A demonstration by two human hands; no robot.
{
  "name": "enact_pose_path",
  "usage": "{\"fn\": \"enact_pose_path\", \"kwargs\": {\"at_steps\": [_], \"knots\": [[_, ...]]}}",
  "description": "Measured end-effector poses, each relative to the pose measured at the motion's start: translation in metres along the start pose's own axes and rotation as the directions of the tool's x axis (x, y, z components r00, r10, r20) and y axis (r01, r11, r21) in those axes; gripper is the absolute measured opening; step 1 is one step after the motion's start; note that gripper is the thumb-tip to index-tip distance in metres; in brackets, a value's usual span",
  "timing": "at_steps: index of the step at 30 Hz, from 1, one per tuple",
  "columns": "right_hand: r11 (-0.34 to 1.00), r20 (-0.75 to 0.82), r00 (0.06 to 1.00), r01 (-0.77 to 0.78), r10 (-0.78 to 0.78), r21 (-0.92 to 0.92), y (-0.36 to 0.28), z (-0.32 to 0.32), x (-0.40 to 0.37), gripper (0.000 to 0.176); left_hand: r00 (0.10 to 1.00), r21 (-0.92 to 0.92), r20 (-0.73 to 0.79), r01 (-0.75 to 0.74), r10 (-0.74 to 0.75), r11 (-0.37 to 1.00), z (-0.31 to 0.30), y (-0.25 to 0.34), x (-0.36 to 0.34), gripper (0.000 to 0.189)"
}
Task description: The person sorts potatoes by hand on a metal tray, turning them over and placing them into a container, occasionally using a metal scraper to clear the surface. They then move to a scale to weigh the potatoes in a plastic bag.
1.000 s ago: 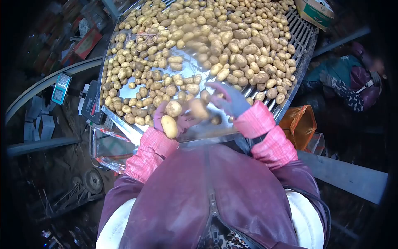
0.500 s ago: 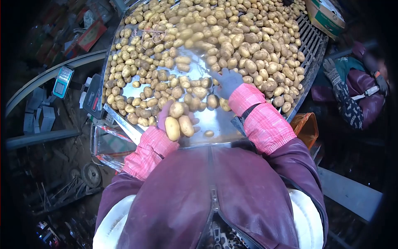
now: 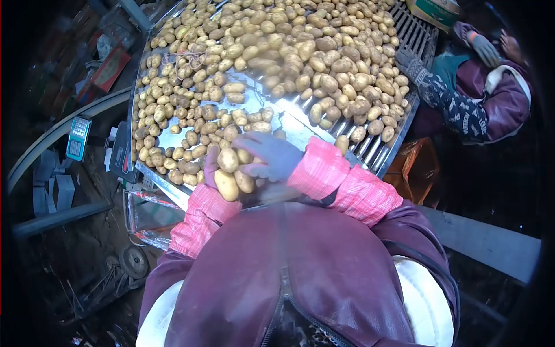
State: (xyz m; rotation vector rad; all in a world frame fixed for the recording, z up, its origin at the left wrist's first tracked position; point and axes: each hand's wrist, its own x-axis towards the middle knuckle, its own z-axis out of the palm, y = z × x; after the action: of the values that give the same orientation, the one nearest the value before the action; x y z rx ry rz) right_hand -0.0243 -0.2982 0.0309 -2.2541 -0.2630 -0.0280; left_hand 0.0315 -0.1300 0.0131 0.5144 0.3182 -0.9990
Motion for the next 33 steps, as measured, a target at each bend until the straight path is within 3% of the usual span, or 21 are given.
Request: {"fn": "enact_pose_path", "kwargs": {"at_steps": [1, 3, 5, 6, 9, 10, 12, 13, 14, 15, 17, 20, 23, 24, 26, 27, 29, 30, 31, 32, 33], "knots": [[0.964, -0.025, 0.985, -0.160, 0.169, 0.214, -0.002, -0.009, -0.003, 0.049, 0.989, -0.005, 0.147, 0.026, -0.025, 1.000, -0.004, 0.003, 0.000, 0.066], [0.681, 0.057, 0.875, -0.413, 0.480, 0.605, 0.011, -0.038, -0.014, 0.048, 0.910, -0.018, 0.410, 0.072, -0.058, 0.997, -0.020, 0.010, -0.005, 0.080], [0.941, -0.471, 0.817, -0.256, 0.332, 0.221, 0.079, -0.041, -0.037, 0.044, 0.974, -0.019, 0.225, 0.040, -0.035, 0.999, -0.011, 0.008, -0.013, 0.043], [0.944, -0.376, 0.868, -0.324, 0.324, 0.066, 0.080, -0.043, -0.051, 0.042, 0.948, -0.143, 0.310, 0.127, -0.077, 0.982, -0.044, 0.013, -0.006, 0.063], [0.858, -0.105, 0.923, -0.382, 0.369, -0.342, 0.065, -0.035, -0.079, 0.035, 0.797, -0.048, 0.604, -0.005, 0.033, 0.999, -0.066, 0.001, 0.010, 0.077], [0.824, -0.041, 0.914, -0.383, 0.404, -0.419, 0.050, -0.023, -0.080, 0.034, 0.825, -0.037, 0.564, 0.066, -0.034, 0.997, -0.058, 0.009, 0.000, 0.074], [0.730, 0.077, 0.829, -0.440, 0.554, -0.522, 0.025, -0.016, -0.071, 0.039, 0.869, -0.007, 0.492, -0.043, 0.041, 0.999, -0.031, 0.007, -0.013, 0.058], [0.735, 0.049, 0.829, -0.465, 0.557, -0.494, 0.023, -0.013, -0.067, 0.042, 0.887, 0.014, 0.454, -0.094, 0.078, 0.995, -0.016, 0.006, -0.020, 0.052], [0.738, 0.019, 0.827, -0.491, 0.562, -0.463, 0.022, -0.011, -0.064, 0.044, 0.806, -0.066, 0.583, -0.081, 0.105, 0.995, -0.030, 0.004, -0.006, 0.049], [0.737, -0.014, 0.820, -0.521, 0.571, -0.430, 0.020, -0.006, -0.062, 0.047, 0.811, -0.069, 0.578, -0.061, 0.090, 0.996, -0.026, 0.003, -0.009, 0.048], [0.850, 0.168, 0.893, -0.318, 0.417, -0.421, 0.040, 0.010, -0.051, 0.055, 0.826, -0.053, 0.559, -0.050, 0.071, 0.997, -0.009, 0.000, -0.016, 0.047], [0.758, 0.220, 0.912, -0.133, 0.346, -0.638, 0.023, 0.017, -0.043, 0.057, 0.892, 0.055, 0.452, -0.046, 0.017, 0.997, -0.010, 0.004, -0.022, 0.050], [0.675, 0.210, 0.872, -0.169, 0.442, -0.718, 0.021, 0.010, -0.035, 0.058, 0.926, 0.052, 0.377, -0.062, 0.038, 0.997, -0.011, 0.001, -0.025, 0.051], [0.747, 0.149, 0.918, -0.195, 0.366, -0.635, 0.024, 0.005, -0.041, 0.048, 0.923, 0.037, 0.384, -0.047, 0.029, 0.998, -0.015, 0.001, -0.023, 0.052], [0.898, -0.062, 0.932, -0.360, 0.356, -0.254, 0.032, -0.006, -0.065, 0.039, 0.906, -0.004, 0.423, -0.012, 0.013, 1.000, -0.021, 0.003, -0.020, 0.053], [0.883, -0.237, 0.851, -0.446, 0.469, 0.145, 0.036, -0.013, -0.078, 0.037, 0.892, -0.030, 0.452, 0.010, 0.004, 1.000, -0.024, 0.005, -0.020, 0.054], [0.838, -0.481, 0.724, -0.250, 0.494, 0.485, 0.058, -0.046, -0.111, 0.031, 0.905, -0.040, 0.425, 0.027, -0.008, 0.999, -0.031, 0.005, -0.021, 0.057], [0.807, -0.473, 0.696, -0.270, 0.541, 0.526, 0.085, -0.070, -0.135, 0.030, 0.930, -0.021, 0.368, 0.024, -0.015, 0.999, -0.036, 0.005, -0.022, 0.058], [0.660, -0.421, 0.607, -0.239, 0.674, 0.713, 0.085, -0.086, -0.152, 0.031, 0.915, -0.020, 0.404, 0.027, -0.017, 0.999, -0.043, 0.004, -0.017, 0.060], [0.827, -0.554, 0.617, -0.362, 0.559, 0.431, 0.119, -0.092, -0.169, 0.030, 0.898, -0.019, 0.439, 0.030, -0.018, 0.999, -0.049, 0.003, -0.012, 0.063], [0.755, -0.448, 0.611, -0.565, 0.653, 0.331, 0.115, -0.093, -0.167, 0.030, 0.880, -0.018, 0.474, 0.033, -0.020, 0.999, -0.056, 0.003, -0.007, 0.065]]}}
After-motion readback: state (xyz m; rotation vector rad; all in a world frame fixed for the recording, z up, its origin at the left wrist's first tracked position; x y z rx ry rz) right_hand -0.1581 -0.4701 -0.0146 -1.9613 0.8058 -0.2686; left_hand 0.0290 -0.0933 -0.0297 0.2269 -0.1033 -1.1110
